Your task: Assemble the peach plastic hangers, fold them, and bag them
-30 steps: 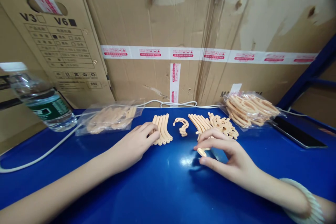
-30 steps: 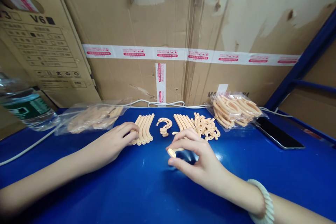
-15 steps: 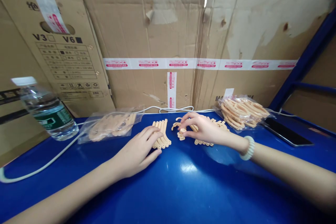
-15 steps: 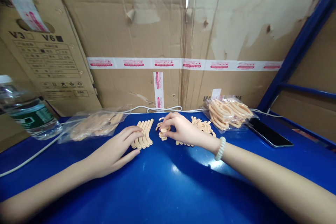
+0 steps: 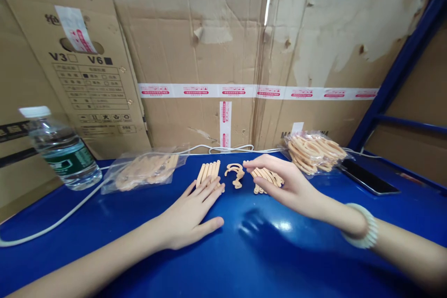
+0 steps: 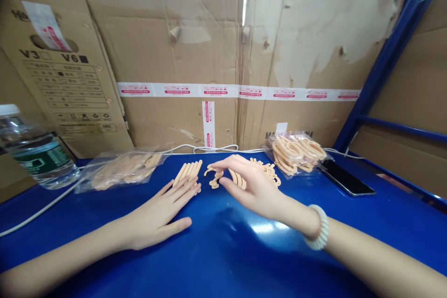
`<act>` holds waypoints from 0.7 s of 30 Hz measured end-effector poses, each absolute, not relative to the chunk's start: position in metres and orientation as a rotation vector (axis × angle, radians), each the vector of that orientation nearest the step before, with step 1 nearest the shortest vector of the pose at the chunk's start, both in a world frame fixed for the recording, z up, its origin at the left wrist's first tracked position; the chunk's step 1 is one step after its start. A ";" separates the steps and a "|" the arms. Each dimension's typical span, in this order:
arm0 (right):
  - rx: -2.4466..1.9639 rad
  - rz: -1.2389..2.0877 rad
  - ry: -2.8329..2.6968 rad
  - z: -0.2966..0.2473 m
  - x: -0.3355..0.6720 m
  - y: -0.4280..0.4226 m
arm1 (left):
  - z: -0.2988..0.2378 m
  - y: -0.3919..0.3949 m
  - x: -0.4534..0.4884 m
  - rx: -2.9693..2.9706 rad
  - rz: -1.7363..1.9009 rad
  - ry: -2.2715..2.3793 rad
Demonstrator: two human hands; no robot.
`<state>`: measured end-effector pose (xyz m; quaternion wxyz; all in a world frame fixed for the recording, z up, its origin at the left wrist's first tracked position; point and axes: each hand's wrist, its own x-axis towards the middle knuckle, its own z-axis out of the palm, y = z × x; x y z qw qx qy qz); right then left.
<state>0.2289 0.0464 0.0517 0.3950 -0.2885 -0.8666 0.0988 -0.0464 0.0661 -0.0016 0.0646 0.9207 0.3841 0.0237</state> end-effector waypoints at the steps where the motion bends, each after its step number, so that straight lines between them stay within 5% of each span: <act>1: -0.710 0.225 -2.199 0.056 0.230 0.035 | -0.001 0.069 -0.046 2.774 0.065 1.165; 10: -1.097 -0.010 -2.547 0.029 0.257 0.035 | 0.001 0.102 -0.049 2.759 0.029 1.190; 21: -1.257 0.243 -2.702 -0.003 0.245 0.044 | -0.002 0.105 -0.046 2.788 0.040 1.212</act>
